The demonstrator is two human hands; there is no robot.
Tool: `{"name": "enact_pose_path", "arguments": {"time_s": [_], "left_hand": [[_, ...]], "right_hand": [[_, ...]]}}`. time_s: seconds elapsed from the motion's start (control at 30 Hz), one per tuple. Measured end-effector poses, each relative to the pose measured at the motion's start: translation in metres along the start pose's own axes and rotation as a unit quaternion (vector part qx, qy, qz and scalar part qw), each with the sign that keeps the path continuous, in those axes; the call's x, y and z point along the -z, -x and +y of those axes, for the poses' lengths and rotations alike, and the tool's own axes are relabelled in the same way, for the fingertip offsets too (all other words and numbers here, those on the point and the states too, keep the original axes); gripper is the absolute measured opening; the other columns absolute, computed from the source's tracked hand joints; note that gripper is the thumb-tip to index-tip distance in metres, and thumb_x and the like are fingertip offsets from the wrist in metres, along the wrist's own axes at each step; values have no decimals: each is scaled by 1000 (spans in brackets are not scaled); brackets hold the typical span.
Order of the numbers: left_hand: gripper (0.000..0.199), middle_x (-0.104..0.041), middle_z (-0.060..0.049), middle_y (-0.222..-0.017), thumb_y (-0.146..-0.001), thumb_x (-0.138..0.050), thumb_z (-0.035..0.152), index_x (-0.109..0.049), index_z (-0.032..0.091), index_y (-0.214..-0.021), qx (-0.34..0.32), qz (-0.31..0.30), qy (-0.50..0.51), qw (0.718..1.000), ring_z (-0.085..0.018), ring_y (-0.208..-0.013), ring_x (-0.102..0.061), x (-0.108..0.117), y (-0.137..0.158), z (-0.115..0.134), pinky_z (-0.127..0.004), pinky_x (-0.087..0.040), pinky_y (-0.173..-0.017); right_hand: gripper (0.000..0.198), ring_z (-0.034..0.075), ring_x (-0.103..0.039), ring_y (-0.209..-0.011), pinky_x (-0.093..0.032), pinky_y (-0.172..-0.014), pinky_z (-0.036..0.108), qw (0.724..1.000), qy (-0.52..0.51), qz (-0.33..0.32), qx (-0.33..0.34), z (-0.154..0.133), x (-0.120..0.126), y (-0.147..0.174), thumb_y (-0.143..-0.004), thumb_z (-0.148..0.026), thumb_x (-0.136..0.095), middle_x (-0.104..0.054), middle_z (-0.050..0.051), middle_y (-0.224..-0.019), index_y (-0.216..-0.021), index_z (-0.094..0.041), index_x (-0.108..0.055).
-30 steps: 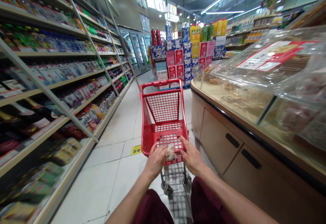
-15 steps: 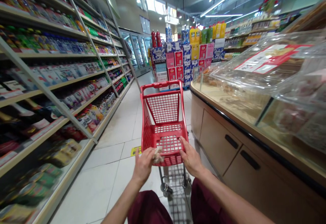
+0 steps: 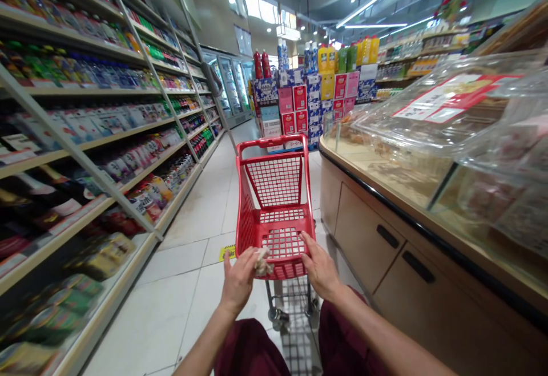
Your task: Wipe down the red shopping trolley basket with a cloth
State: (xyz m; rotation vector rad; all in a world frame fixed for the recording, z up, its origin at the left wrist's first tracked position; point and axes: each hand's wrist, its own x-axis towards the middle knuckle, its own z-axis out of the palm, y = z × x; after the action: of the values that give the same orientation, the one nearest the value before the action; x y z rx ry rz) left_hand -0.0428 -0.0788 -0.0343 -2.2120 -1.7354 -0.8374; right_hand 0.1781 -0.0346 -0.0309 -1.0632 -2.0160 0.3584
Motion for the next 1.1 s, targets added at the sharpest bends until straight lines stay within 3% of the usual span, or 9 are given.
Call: {"name": "enact_pose_path", "arguments": {"time_s": [0.1,0.2,0.4,0.5,0.57,0.7,0.77,1.0,1.1], "left_hand": [[27,-63,-6,-105,-81,-37,18,-55,24,-100,85,10,58,995,-20,-101,-55,10,-3,-3,-57,-15,-101],[28,-63,-5,-103,-77,-39,20,-54,21,-100,142,4,217,966,-18,-98,-56,8,-29,37,-46,-32,-97],[34,-61,-7,-104,-76,-41,25,-47,15,-108,292,-19,561,774,-15,-91,-58,12,-73,102,-28,-47,-79],[35,-59,-10,-109,-81,-34,29,-48,15,-110,297,-59,613,730,-17,-98,-56,12,-70,108,-32,-45,-83],[40,-58,-11,-111,-84,-25,32,-48,15,-113,262,-105,592,755,-19,-103,-54,13,-64,102,-36,-43,-87],[41,-48,-10,-126,-80,-40,31,-45,18,-118,168,-93,306,932,-24,-121,-37,19,-43,55,-49,-27,-100],[38,-47,-11,-126,-78,-44,28,-50,17,-114,158,-72,126,977,-28,-123,-34,18,-31,28,-56,-20,-101],[37,-49,-11,-124,-83,-35,27,-51,14,-114,102,-137,-71,983,-25,-122,-35,2,-17,7,-53,-28,-99],[41,-42,-10,-131,-82,-35,26,-43,13,-121,88,-167,-85,978,-23,-125,-31,6,-18,6,-48,-29,-100]], "right_hand": [[50,20,-44,-116,-37,-94,42,1000,26,2,5,-3,-4,-1,-84,-27,-38,-48,10,-126,-132,-18,-29],[61,23,-46,-112,-33,-95,49,999,32,-9,6,-10,0,-8,-77,-29,-49,-50,10,-124,-133,-18,-27],[48,19,-46,-113,-41,-93,36,995,-88,25,-33,-34,10,-15,-83,-27,-38,-48,8,-125,-130,-19,-33],[51,22,-27,-126,-33,-99,41,996,-62,58,4,-41,3,-9,-82,-29,-42,-32,9,-136,-131,-18,-31],[49,21,-27,-126,-33,-100,41,997,-54,50,35,-37,3,-7,-82,-23,-41,-33,7,-136,-130,-21,-33],[41,17,-40,-118,-36,-98,38,996,-32,81,29,-10,23,-12,-81,-14,-36,-47,5,-126,-120,-23,-46],[39,18,-41,-117,-36,-98,40,995,9,93,19,0,28,-15,-82,-14,-37,-49,5,-124,-118,-22,-48],[28,22,-50,-108,-39,-92,43,985,129,7,112,-39,-60,-18,-82,-13,-44,-57,8,-115,-106,-19,-57],[27,20,-50,-108,-40,-91,41,977,124,-14,173,-35,-63,-22,-83,-17,-47,-56,9,-117,-107,-21,-57]]}}
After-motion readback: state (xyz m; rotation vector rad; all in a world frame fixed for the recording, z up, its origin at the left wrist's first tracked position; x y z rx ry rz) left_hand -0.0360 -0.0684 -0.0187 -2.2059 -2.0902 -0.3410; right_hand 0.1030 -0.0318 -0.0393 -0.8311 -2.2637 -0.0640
